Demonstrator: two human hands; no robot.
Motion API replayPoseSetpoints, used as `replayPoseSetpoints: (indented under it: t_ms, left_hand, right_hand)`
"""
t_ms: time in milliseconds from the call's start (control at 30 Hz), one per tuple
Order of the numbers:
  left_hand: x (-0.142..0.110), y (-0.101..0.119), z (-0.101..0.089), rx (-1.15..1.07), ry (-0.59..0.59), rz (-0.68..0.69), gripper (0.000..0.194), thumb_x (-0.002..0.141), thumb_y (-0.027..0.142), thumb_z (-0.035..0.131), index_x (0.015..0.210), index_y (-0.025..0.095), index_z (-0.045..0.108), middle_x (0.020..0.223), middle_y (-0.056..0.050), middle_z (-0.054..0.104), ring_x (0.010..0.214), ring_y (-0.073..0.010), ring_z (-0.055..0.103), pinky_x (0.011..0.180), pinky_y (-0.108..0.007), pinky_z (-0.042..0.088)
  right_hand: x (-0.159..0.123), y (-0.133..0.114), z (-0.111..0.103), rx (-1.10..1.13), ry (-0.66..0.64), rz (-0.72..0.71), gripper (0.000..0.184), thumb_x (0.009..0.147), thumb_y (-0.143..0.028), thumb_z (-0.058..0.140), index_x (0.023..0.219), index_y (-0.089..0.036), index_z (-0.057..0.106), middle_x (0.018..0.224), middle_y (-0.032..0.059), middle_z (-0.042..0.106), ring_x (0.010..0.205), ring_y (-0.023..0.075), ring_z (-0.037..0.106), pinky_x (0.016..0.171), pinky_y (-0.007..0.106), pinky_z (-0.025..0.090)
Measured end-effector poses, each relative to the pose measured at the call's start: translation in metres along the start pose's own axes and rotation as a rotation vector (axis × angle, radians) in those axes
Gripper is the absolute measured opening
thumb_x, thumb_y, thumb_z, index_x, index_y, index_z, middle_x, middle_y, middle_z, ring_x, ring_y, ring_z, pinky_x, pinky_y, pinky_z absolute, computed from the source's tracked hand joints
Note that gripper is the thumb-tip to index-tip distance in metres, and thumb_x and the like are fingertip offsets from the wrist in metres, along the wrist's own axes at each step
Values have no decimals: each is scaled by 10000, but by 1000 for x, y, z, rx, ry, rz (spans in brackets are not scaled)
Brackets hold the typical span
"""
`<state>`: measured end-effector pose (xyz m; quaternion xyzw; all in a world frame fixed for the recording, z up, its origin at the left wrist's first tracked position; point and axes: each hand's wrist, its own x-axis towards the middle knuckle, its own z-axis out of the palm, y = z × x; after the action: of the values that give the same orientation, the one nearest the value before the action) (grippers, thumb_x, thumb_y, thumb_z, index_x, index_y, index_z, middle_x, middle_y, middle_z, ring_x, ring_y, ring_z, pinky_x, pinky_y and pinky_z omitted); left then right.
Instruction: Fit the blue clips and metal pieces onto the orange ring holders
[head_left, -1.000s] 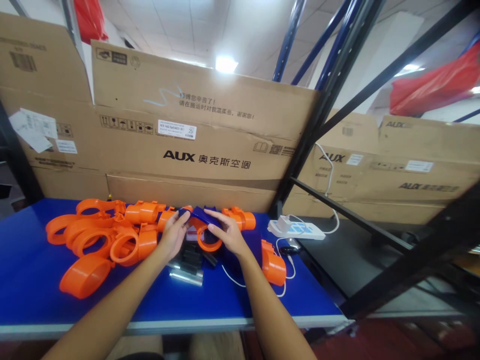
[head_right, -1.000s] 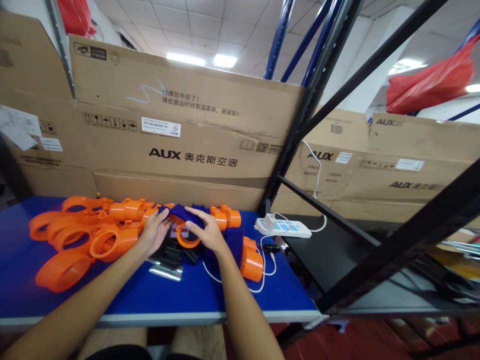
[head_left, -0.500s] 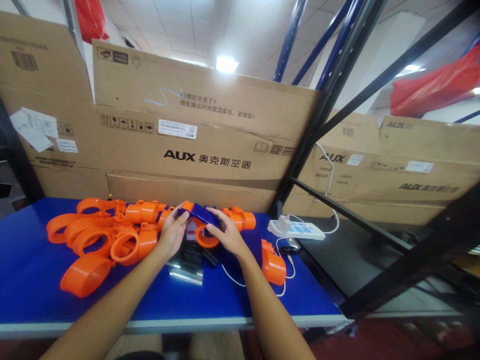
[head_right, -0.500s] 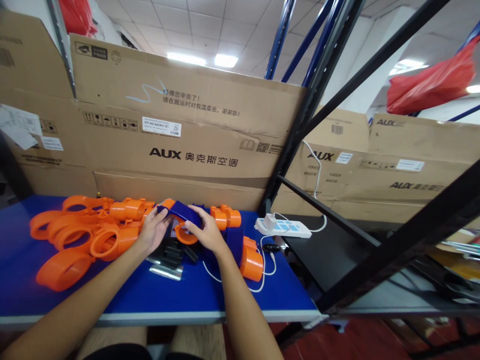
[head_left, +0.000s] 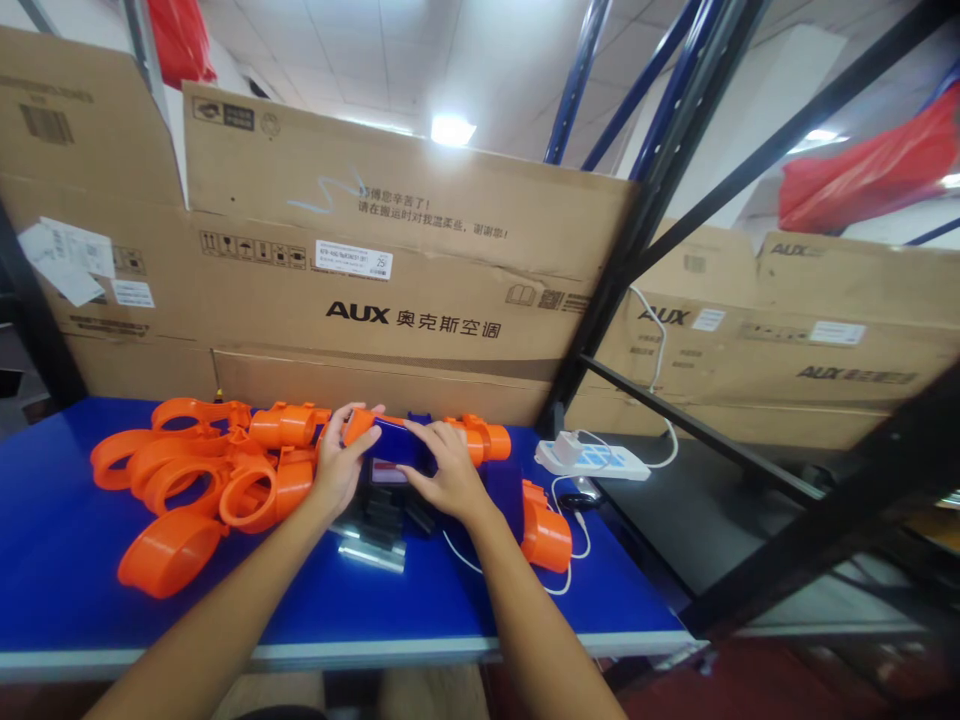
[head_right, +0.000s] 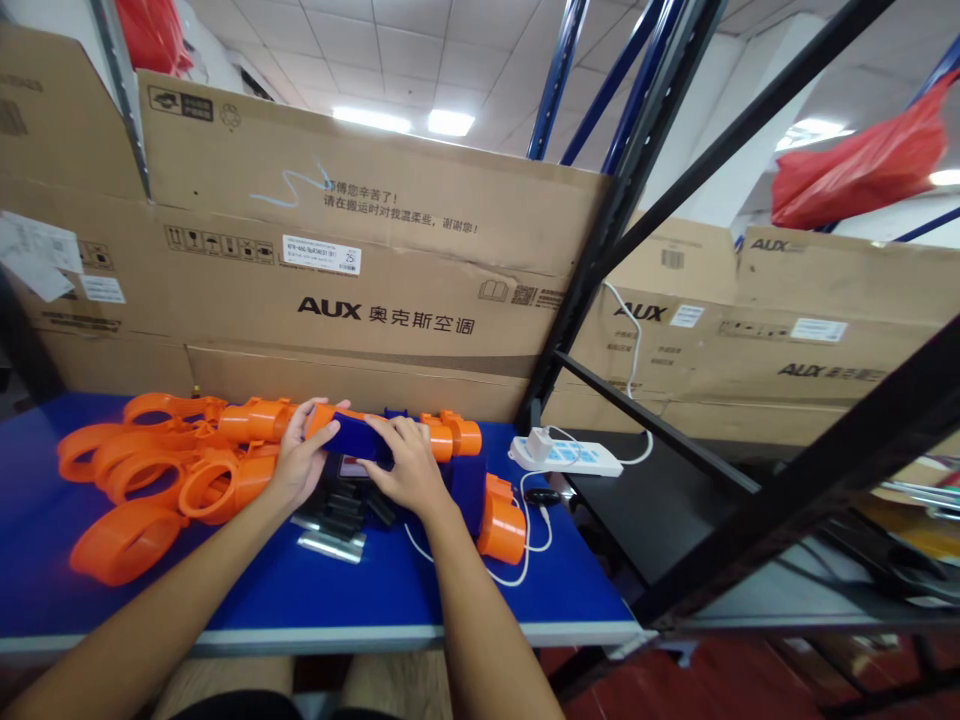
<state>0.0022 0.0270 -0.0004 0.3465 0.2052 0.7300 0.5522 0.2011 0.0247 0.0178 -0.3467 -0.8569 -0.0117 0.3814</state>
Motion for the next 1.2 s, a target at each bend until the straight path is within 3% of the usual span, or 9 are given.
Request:
replayPoseSetpoints:
  t_ms: [400,567,700,833,900,1000,1100,1200]
  left_hand:
    - [2,-1,-2,12,0,4,565,662,220,910,1097,261,551,1234,-98,721,1124,-269,692,967,-408,526]
    - [3,0,-2,-33,-15,-17,577,680,234,902,1159,251,580,1249,-106,714,1164,-273,672,1007,-419,510]
    - [1,-5,-2,-51,-140,-41,602,762,286,842,1303,225,584,1274,-112,688,1175,-266,659,1037,-407,499]
    - [-5,-13,-3,39,-300,-76,856,748,224,843,1498,286,435,1286,-104,666,1131,-240,671,1005,-383,515]
    - [-7,-16,-3,82,-344,-91,967,741,218,848,1559,317,343,1298,-111,657,1086,-235,684,985,-392,523]
    - [-9,-17,-3,136,-332,-80,960,756,266,843,1571,311,337,1373,-130,612,1125,-265,669,1010,-421,511]
    - [-10,-15,-2,163,-315,-37,900,786,339,821,1560,313,362,1432,-129,569,1203,-300,635,1041,-437,495]
    - [-8,-17,-1,170,-320,-22,958,772,385,830,1573,326,307,1401,-133,593,1191,-309,644,1015,-450,511]
  right_hand:
    - [-1,-1,3,22,16,10,654,911,-420,681,1514,-316,451,1320,117,596,1204,322,548,1068,539,411]
    - [0,-4,2,33,48,30,670,889,-428,708,1504,-307,472,1326,120,615,1207,327,562,1072,540,400]
    - [1,-2,2,144,169,137,642,876,-453,717,1464,-287,521,1282,111,657,1166,312,603,1060,514,425]
    - [4,7,7,427,281,295,414,961,-508,576,1258,-232,662,1149,87,710,1052,264,654,966,416,494]
    - [5,10,11,570,264,380,420,982,-567,503,1050,-208,709,981,60,722,915,236,662,875,374,514]
    - [6,12,17,759,174,503,546,962,-673,451,808,-197,668,787,34,687,773,213,634,771,343,511]
    - [6,9,21,885,85,579,606,910,-752,470,790,-194,673,746,42,688,790,230,645,768,349,515]
    - [6,6,23,930,31,624,628,885,-779,488,856,-189,703,734,51,688,829,253,663,789,366,526]
